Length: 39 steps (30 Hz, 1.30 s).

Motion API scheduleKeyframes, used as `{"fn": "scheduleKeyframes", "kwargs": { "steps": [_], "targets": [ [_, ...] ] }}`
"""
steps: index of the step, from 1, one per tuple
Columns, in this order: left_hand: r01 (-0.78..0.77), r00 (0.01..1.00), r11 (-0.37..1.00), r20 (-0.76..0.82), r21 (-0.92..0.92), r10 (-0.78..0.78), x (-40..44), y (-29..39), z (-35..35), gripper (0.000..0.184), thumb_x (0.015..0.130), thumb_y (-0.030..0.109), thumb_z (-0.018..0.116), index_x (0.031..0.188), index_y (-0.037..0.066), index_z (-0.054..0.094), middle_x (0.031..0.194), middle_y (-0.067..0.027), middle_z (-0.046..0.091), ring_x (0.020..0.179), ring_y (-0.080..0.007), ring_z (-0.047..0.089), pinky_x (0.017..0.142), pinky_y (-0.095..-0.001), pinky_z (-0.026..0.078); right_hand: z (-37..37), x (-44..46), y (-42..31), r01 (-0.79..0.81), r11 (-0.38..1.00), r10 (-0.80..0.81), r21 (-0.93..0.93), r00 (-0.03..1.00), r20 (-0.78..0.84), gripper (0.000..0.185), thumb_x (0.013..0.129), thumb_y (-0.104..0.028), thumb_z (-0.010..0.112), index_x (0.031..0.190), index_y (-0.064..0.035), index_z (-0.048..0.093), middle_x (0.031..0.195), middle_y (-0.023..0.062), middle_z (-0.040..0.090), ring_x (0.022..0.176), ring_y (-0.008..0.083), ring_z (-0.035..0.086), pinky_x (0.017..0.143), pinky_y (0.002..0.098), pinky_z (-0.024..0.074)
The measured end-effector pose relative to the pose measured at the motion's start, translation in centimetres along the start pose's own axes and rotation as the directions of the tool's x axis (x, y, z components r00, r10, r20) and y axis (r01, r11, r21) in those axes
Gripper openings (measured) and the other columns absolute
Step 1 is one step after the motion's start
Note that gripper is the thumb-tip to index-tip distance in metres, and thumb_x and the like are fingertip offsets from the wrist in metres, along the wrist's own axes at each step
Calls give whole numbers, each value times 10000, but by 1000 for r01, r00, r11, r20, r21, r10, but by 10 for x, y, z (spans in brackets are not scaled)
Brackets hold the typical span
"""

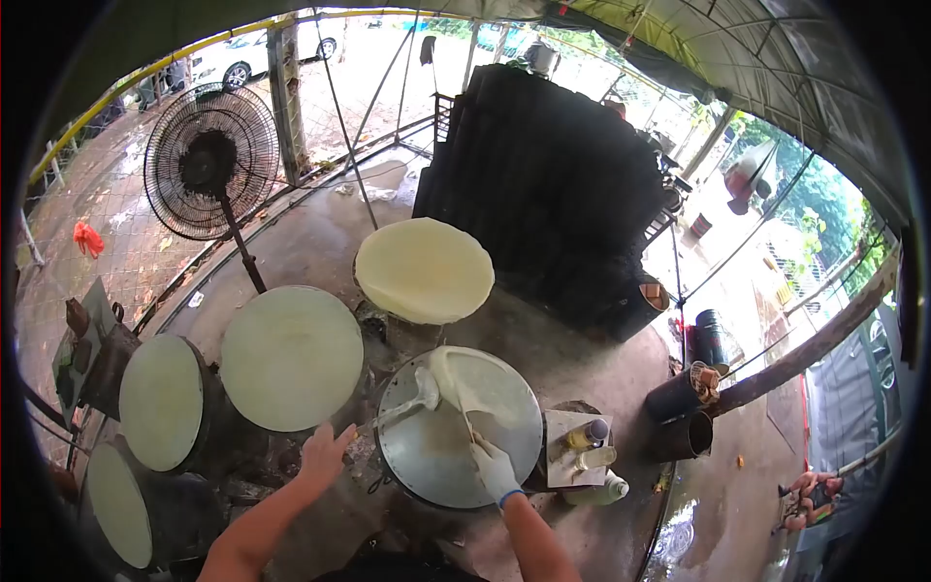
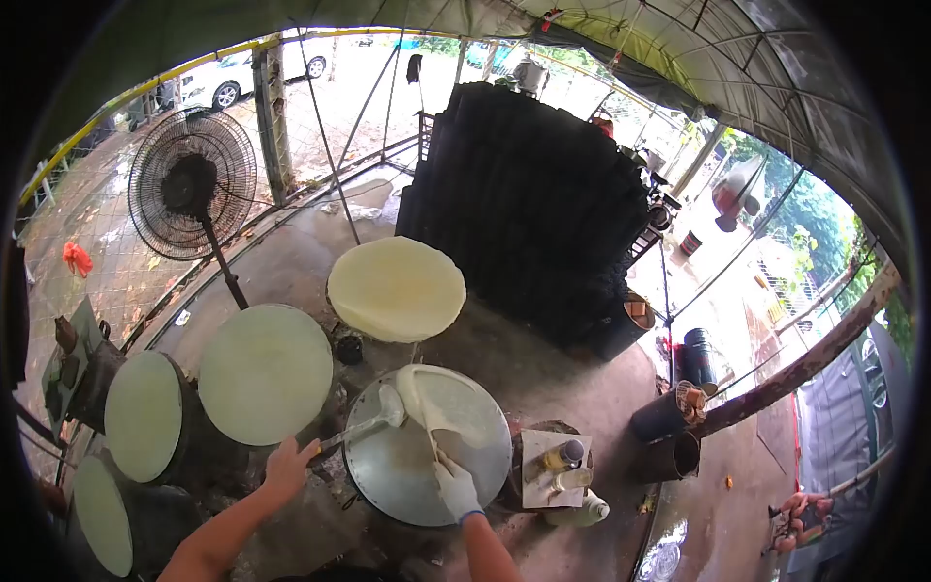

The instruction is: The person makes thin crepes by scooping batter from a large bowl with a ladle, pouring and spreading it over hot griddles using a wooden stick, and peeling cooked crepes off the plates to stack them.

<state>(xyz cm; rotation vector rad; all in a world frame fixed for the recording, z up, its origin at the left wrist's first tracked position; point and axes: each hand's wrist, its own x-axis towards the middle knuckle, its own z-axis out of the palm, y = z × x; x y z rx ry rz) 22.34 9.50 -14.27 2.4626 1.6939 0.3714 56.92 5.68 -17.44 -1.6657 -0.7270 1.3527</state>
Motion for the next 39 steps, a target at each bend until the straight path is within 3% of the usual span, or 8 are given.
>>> {"fn": "scheduleKeyframes", "kwargs": {
  "steps": [7, 8, 16, 19, 25, 30, 33, 39],
  "targets": [
    [83, 997, 995, 6, -56, -83, -40, 0, -9, 524, 713, 30, 614, 1211, 188, 588, 859, -121, 455, 776, -317, 537, 609, -438, 446, -35, 4, 16, 166, 980, -125, 105, 939, -320, 360, 917, -182, 584, 1255, -59, 596, 706, -44, 547, 598, 38, 469, 504, 191, 371],
    [93, 996, 995, 2, -48, -93, -40, 4, -9, 511, 719, 31, 610, 1206, 183, 591, 856, -120, 454, 772, -317, 539, 608, -434, 448, -29, 14, 17, 297, 909, -355, -292, 918, -174, 376, 909, -183, 599, 1266, -65, 588, 700, -45, 548, 581, 41, 449, 507, 202, 378],
    [226, 974, 971, 0, -79, -227, -79, 23, -21, 473, 730, 30, 609, 1187, 151, 611, 882, -126, 466, 750, -313, 557, 617, -401, 474, -66, 17, 6, -69, 989, 72, -128, 997, 20, 375, 890, -155, 623, 1251, -54, 600, 800, -20, 617, 581, 39, 482, 521, 197, 417],
    [243, 957, 941, -98, -234, -272, -96, 28, 3, 451, 723, 33, 629, 1167, 110, 614, 901, -134, 470, 754, -319, 553, 633, -404, 479, -55, 66, 39, 375, 868, -393, -326, 919, 10, 350, 879, -146, 635, 1217, -52, 626, 804, -12, 626, 605, 39, 495, 544, 190, 423],
    [117, 916, 856, -278, -503, -288, -80, 76, -2, 301, 793, 43, 632, 1092, 11, 604, 735, -122, 501, 623, -292, 530, 590, -379, 454, -75, 39, -16, -75, 953, 140, -293, 968, 208, 337, 897, -177, 603, 1203, -39, 630, 931, 79, 687, 793, 147, 613, 706, 240, 486],
    [401, 770, 412, 57, -818, -636, -84, 106, 26, 144, 887, 111, 592, 983, 12, 548, 642, -38, 483, 553, -129, 500, 512, -301, 427, -80, 108, 2, 536, 802, -422, -263, 820, 386, 367, 887, -196, 626, 1242, -106, 618, 835, 27, 650, 575, 63, 510, 514, 224, 432],
    [445, 668, 77, 274, -892, -692, -79, 136, 11, 101, 912, 112, 559, 936, 41, 491, 621, 7, 459, 493, -79, 456, 437, -257, 381, -59, 66, -41, 11, 887, 240, -461, 844, 480, 374, 874, -222, 639, 1235, -125, 627, 815, 28, 651, 573, 79, 525, 504, 234, 433],
    [459, 585, -35, 332, -888, -740, -103, 170, -1, 93, 906, 95, 549, 933, 64, 465, 598, 21, 432, 448, -64, 421, 392, -250, 337, -83, 84, -45, 41, 949, 109, -311, 886, 451, 340, 869, -219, 638, 1200, -142, 645, 661, -37, 535, 484, 40, 406, 429, 190, 321]
  ]
}}
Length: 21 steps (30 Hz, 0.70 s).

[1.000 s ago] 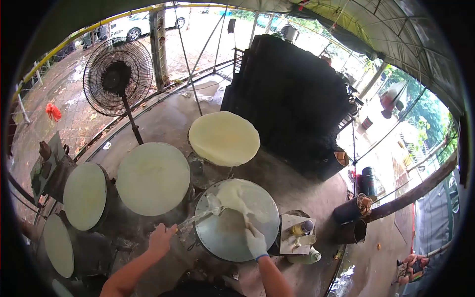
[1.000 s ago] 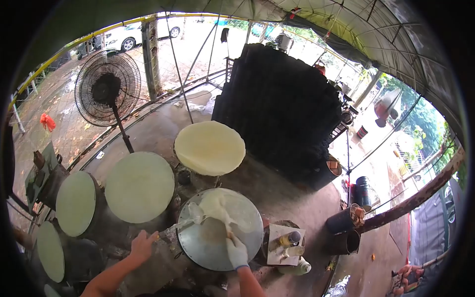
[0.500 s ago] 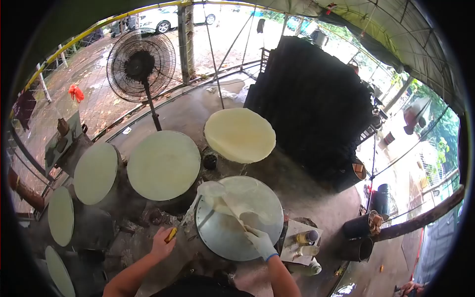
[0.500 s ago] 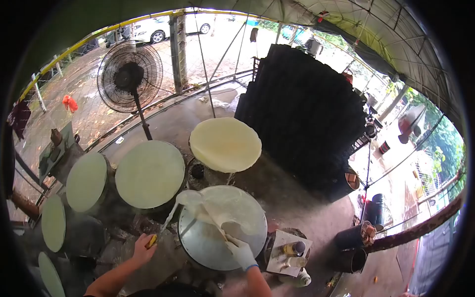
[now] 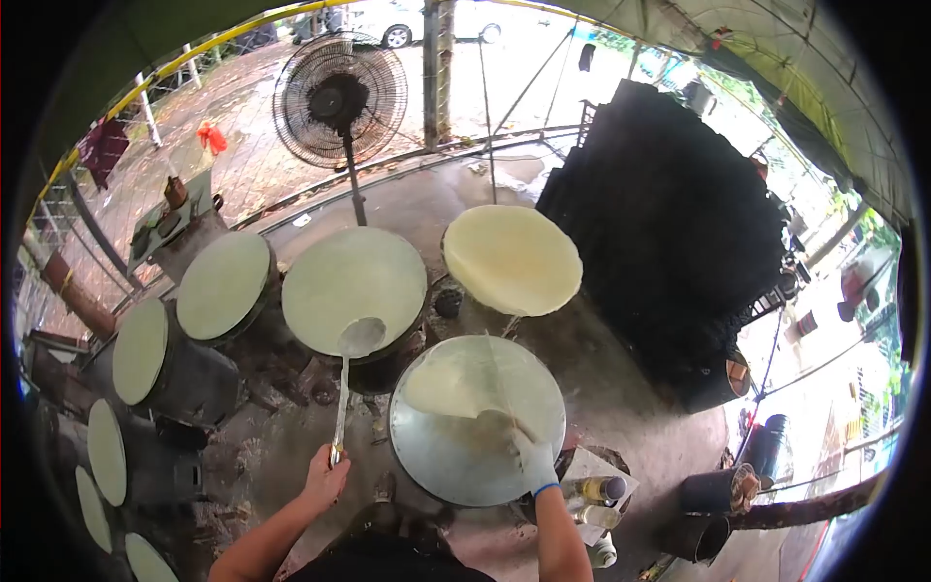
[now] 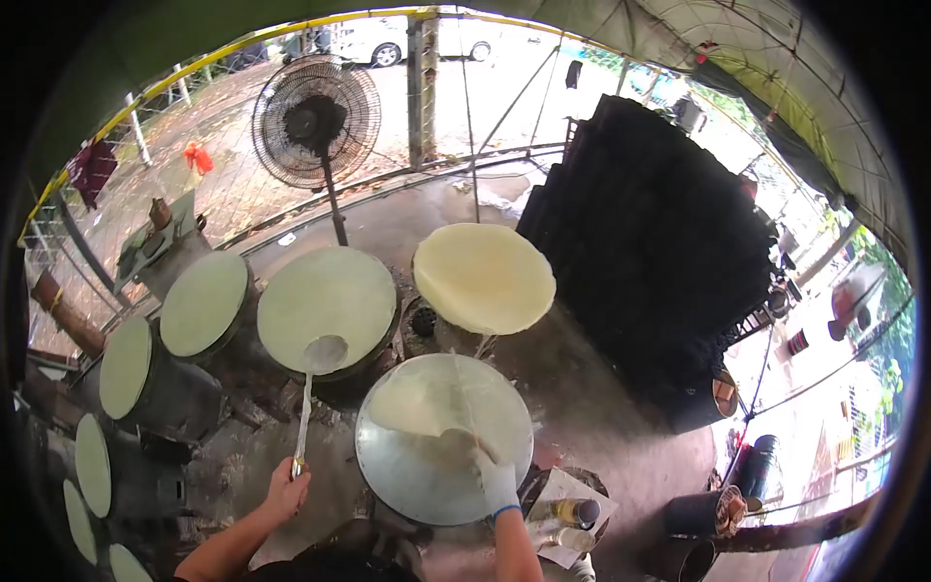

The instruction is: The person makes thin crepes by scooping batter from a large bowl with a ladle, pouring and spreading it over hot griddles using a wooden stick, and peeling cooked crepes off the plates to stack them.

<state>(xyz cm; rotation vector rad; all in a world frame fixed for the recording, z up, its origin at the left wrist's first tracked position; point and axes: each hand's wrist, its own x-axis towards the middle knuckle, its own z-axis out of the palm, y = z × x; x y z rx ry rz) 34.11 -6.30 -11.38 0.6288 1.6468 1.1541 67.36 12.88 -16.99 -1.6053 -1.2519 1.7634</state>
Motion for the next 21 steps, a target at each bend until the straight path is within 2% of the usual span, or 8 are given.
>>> {"fn": "scheduleKeyframes", "kwargs": {
  "steps": [6, 9, 10, 12, 15, 18, 19, 21],
  "targets": [
    [-146, 972, 837, -80, 528, 220, -17, -50, -2, 209, 865, 125, 575, 1018, 35, 467, 670, -131, 559, 600, -311, 581, 535, -408, 445, -4, -12, 24, -65, 972, 139, -224, 932, 335, 361, 862, -244, 642, 1190, -94, 646, 691, -42, 559, 475, 45, 405, 422, 209, 323],
    [-175, 968, 718, -13, 674, 249, -32, -51, 12, 231, 861, 155, 571, 1026, 33, 466, 733, -215, 586, 708, -428, 595, 599, -488, 459, -47, -38, 14, -256, 956, 292, -143, 879, 378, 357, 862, -274, 650, 1166, -87, 660, 673, -44, 557, 485, 49, 422, 433, 208, 327],
    [-180, 972, 688, 21, 703, 232, -40, -55, 14, 232, 862, 166, 568, 1022, 33, 466, 753, -239, 588, 740, -457, 591, 614, -510, 459, -54, -22, 24, -246, 969, 240, -9, 940, 241, 351, 861, -271, 652, 1162, -90, 663, 677, -45, 561, 491, 50, 427, 437, 207, 327],
    [-130, 988, 576, 57, 807, 142, -52, -68, 15, 226, 866, 186, 559, 1011, 41, 465, 834, -223, 616, 771, -439, 605, 644, -531, 466, -63, 26, 44, -143, 960, 166, 242, 983, -75, 340, 859, -266, 656, 1153, -96, 668, 683, -48, 570, 502, 52, 439, 444, 204, 327],
    [-72, 997, 487, 59, 871, 43, -79, -68, 13, 214, 872, 189, 540, 1014, 48, 466, 904, -216, 619, 801, -435, 606, 667, -538, 472, -31, 21, -12, -109, 992, 114, -58, 990, 88, 302, 863, -267, 655, 1102, -86, 684, 685, -48, 572, 512, 49, 446, 447, 198, 319],
    [-34, 998, 445, 56, 895, -36, -106, -71, 9, 207, 873, 184, 521, 1021, 51, 466, 938, -216, 613, 817, -436, 603, 680, -541, 472, -23, 8, 19, -101, 957, 215, -270, 874, 435, 283, 860, -243, 661, 1099, -93, 685, 675, -43, 564, 509, 49, 451, 446, 201, 325],
    [-50, 997, 455, 71, 889, -30, -112, -73, 7, 202, 872, 178, 515, 1020, 50, 464, 933, -219, 611, 816, -437, 602, 681, -540, 473, -26, -1, 31, -156, 978, 203, -142, 878, 434, 291, 857, -256, 660, 1113, -118, 685, 658, -27, 556, 510, 62, 457, 447, 209, 334],
    [-80, 996, 466, 85, 881, 10, -120, -78, 10, 199, 867, 165, 509, 1018, 47, 459, 924, -222, 608, 810, -439, 601, 681, -540, 473, -48, -5, 20, -246, 952, 285, -182, 928, 238, 326, 850, -267, 667, 1145, -130, 675, 661, -23, 560, 523, 63, 464, 457, 208, 336]
  ]
}}
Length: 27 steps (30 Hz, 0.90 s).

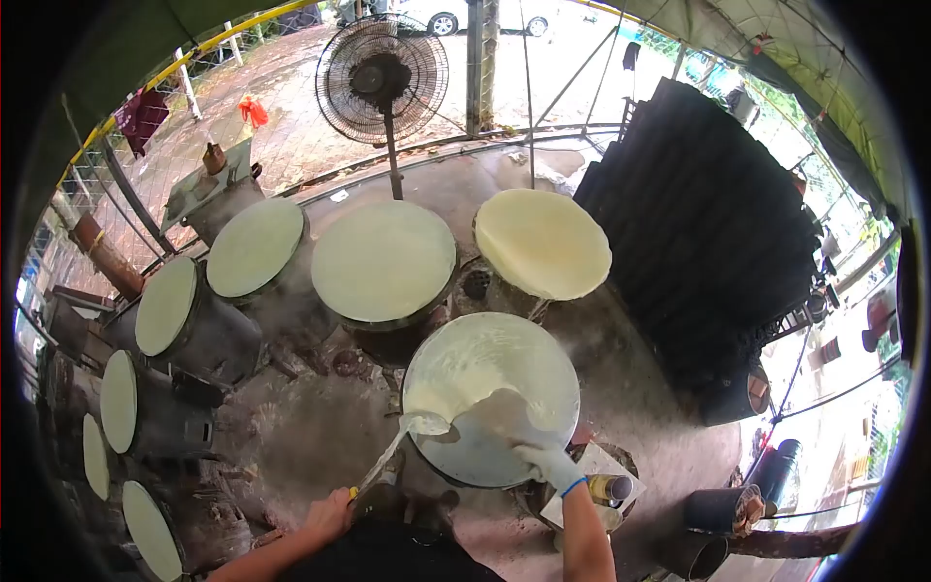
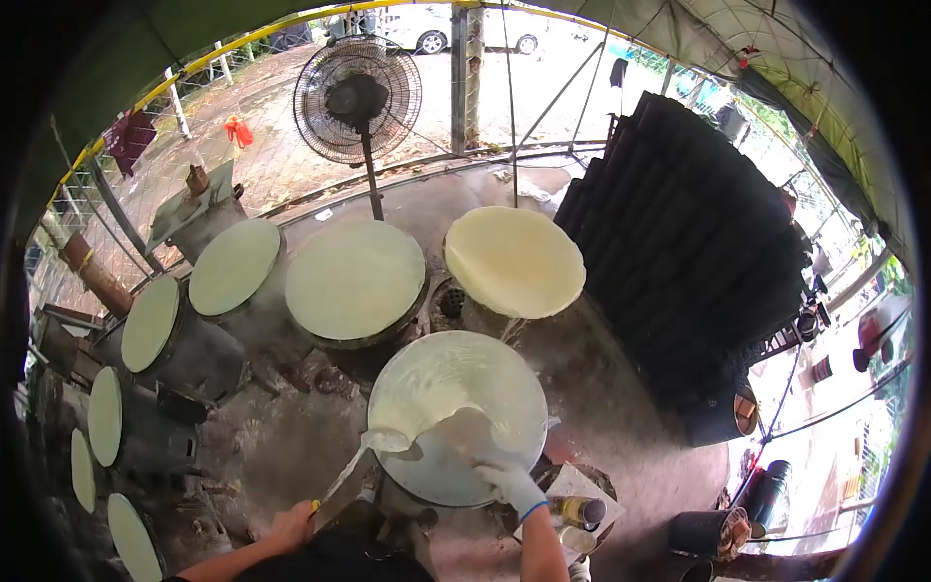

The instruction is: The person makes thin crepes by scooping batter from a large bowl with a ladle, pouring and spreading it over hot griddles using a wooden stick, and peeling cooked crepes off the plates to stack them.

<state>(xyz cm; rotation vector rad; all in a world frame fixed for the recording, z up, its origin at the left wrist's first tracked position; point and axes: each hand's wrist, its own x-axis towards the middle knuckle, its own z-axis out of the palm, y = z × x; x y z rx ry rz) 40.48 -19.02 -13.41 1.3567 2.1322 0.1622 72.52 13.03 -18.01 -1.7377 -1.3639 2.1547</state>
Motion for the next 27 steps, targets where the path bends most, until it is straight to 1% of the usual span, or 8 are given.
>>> {"fn": "scheduleKeyframes", "kwargs": {
  "steps": [2, 5, 9, 13, 18, 22, 25, 27],
  "targets": [
    [-43, 998, 999, -35, 7, 43, -8, 1, 5, 203, 857, 152, 510, 1019, 42, 453, 914, -223, 607, 801, -440, 600, 677, -541, 472, -2, -14, -6, 122, 966, -64, 226, 967, -248, 309, 869, -272, 645, 1140, -129, 673, 634, -15, 550, 473, 74, 466, 408, 222, 335],
    [-26, 999, 1000, -27, 16, 26, -9, 12, 5, 210, 848, 137, 512, 1023, 39, 448, 904, -224, 605, 792, -444, 598, 664, -544, 470, -5, 22, 14, 137, 982, -152, -130, 982, -114, 345, 849, -280, 673, 1157, -124, 670, 652, -25, 551, 449, 63, 421, 390, 216, 290],
    [-65, 993, 997, -91, 43, 68, -13, 3, 16, 220, 843, 134, 518, 1029, 40, 447, 903, -222, 606, 779, -441, 597, 646, -536, 471, 1, -23, 22, 32, 998, -41, 45, 973, 226, 320, 885, -244, 646, 1168, -96, 661, 655, -27, 552, 427, 53, 389, 378, 212, 270],
    [-111, 988, 993, -99, 42, 115, -15, -7, 12, 224, 842, 135, 524, 1032, 42, 452, 905, -214, 607, 774, -430, 601, 634, -528, 475, 0, -32, 53, 187, 908, -135, 374, 977, -163, 362, 910, -213, 605, 1250, -86, 600, 632, -24, 513, 396, 52, 361, 353, 225, 256],
    [-218, 972, 976, -88, 27, 220, -12, -31, -3, 225, 850, 152, 535, 1032, 46, 458, 917, -207, 610, 765, -428, 602, 635, -525, 477, 47, -57, 71, 0, 968, -35, 252, 991, 132, 313, 915, -187, 588, 1211, -88, 575, 694, -6, 513, 481, 46, 414, 383, 189, 274],
    [-315, 945, 946, -113, -78, 306, -9, -62, -22, 222, 852, 151, 563, 1019, 31, 481, 871, -214, 604, 755, -425, 606, 622, -513, 468, 105, -106, 106, 225, 828, -214, 513, 973, -82, 305, 932, -219, 560, 1224, -128, 545, 667, -39, 469, 446, 42, 371, 384, 187, 283],
    [-381, 921, 899, -168, -214, 350, -8, -74, -48, 236, 852, 144, 595, 1028, 19, 501, 800, -211, 587, 725, -418, 602, 601, -478, 466, 196, -119, 117, 282, 729, -6, 624, 914, -405, 331, 926, -215, 566, 1246, -131, 561, 736, -29, 511, 579, 33, 460, 446, 204, 347],
    [-420, 905, 851, -215, -315, 367, -4, -89, -65, 247, 856, 143, 610, 1040, 13, 508, 751, -197, 573, 692, -392, 604, 587, -446, 465, 261, -108, 90, 226, 779, -67, 585, 957, -281, 276, 942, -247, 553, 1186, -118, 563, 734, 3, 561, 503, 84, 480, 453, 225, 392]
  ]
}}
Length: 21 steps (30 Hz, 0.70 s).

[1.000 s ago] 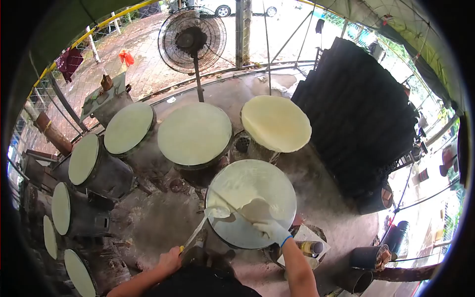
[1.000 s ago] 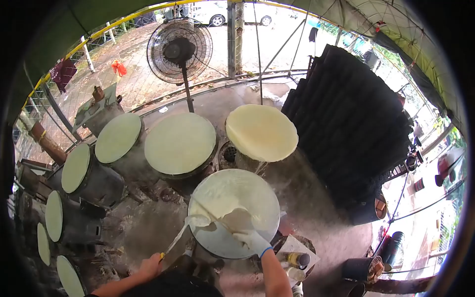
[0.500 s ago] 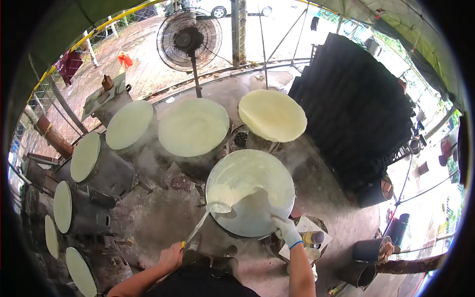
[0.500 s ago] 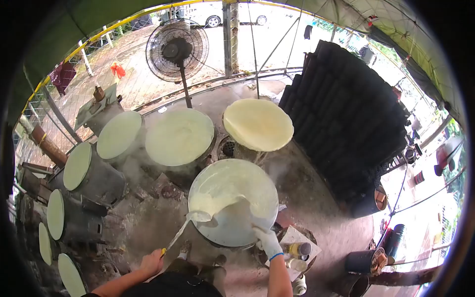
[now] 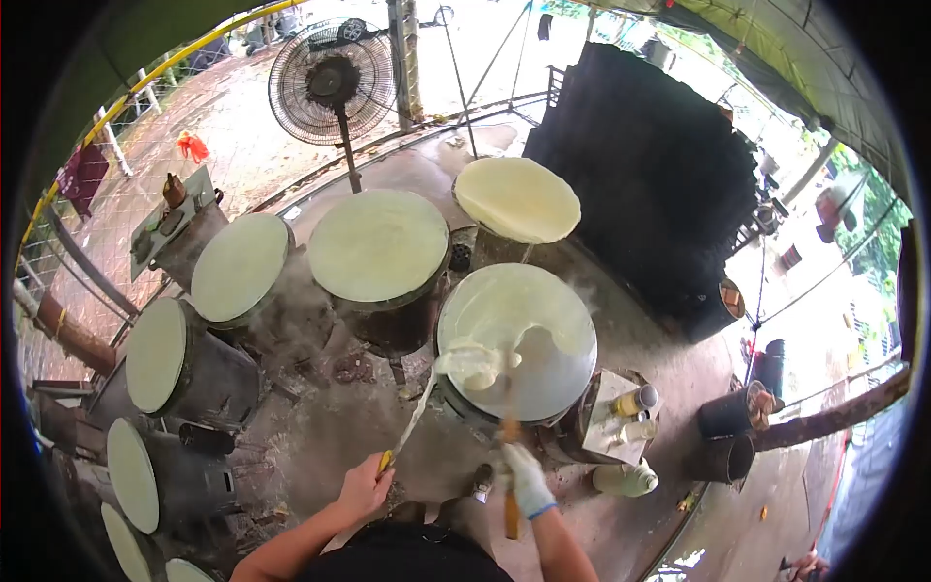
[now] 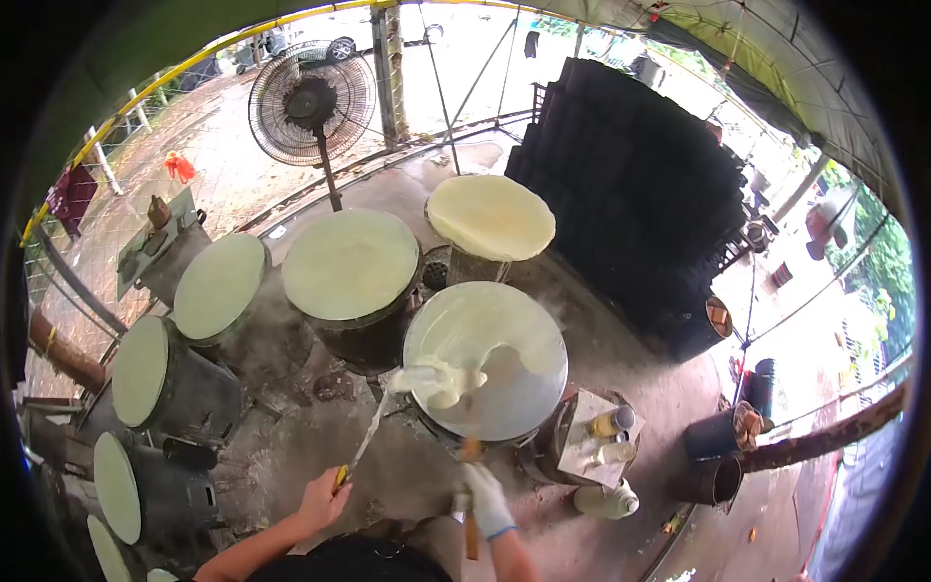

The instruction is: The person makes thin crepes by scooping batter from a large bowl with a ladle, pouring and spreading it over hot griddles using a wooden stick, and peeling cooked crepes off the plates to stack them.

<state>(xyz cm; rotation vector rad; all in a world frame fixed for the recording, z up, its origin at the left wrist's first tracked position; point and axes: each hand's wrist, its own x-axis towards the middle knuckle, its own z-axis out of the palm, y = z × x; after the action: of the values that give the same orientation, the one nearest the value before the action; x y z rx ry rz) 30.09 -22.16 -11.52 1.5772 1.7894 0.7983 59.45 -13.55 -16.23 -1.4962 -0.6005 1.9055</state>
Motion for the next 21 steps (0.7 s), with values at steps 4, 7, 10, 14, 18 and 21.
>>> {"fn": "scheduleKeyframes", "kwargs": {
  "steps": [4, 7, 10, 14, 18, 21],
  "targets": [
    [-32, 998, 993, -59, -111, 25, -7, -24, -46, 244, 878, 148, 608, 1059, 17, 510, 656, -134, 543, 581, -276, 596, 535, -372, 453, 106, 63, 36, 64, 997, -73, 47, 975, 211, 282, 952, -269, 545, 1169, -90, 570, 700, 21, 570, 498, 103, 500, 445, 247, 398],
    [140, 990, 905, 56, -401, -128, -25, -41, -87, 212, 914, 156, 565, 1082, 45, 498, 603, -67, 506, 475, -184, 526, 458, -323, 415, 141, 79, 51, 182, 980, -180, 84, 983, -29, 329, 953, -286, 542, 1227, -103, 536, 681, 20, 563, 435, 113, 461, 402, 259, 379],
    [246, 968, 569, 168, -785, -187, -51, -40, -130, 179, 958, 184, 505, 1103, 85, 471, 569, -14, 445, 382, -129, 414, 381, -280, 358, 153, 65, 67, 285, 955, -237, 87, 904, -357, 343, 948, -291, 532, 1239, -109, 523, 645, 19, 547, 404, 117, 428, 371, 271, 351],
    [114, 954, 74, 88, -991, -285, -67, -7, -170, 156, 996, 224, 444, 1103, 110, 447, 540, 4, 359, 332, -94, 320, 321, -258, 305, 176, 97, 124, 301, 949, -306, -88, 823, -479, 351, 940, -311, 524, 1226, -107, 541, 639, 15, 540, 419, 103, 415, 372, 273, 340],
    [162, 884, 114, 92, -980, -458, -65, -48, -175, 153, 994, 228, 449, 1103, 121, 447, 539, 7, 331, 325, -81, 304, 315, -248, 300, 134, 94, 112, 301, 947, -317, -108, 837, -446, 300, 947, -295, 519, 1174, -105, 563, 656, 12, 539, 437, 92, 428, 378, 261, 340],
    [258, 845, 86, 182, -962, -502, -78, -63, -166, 122, 981, 159, 448, 1098, 126, 448, 547, 6, 333, 330, -83, 306, 318, -251, 299, 139, 53, 73, 243, 964, -150, 109, 834, -531, 283, 949, -286, 520, 1169, -115, 569, 661, 16, 543, 424, 94, 424, 375, 256, 340]
  ]
}}
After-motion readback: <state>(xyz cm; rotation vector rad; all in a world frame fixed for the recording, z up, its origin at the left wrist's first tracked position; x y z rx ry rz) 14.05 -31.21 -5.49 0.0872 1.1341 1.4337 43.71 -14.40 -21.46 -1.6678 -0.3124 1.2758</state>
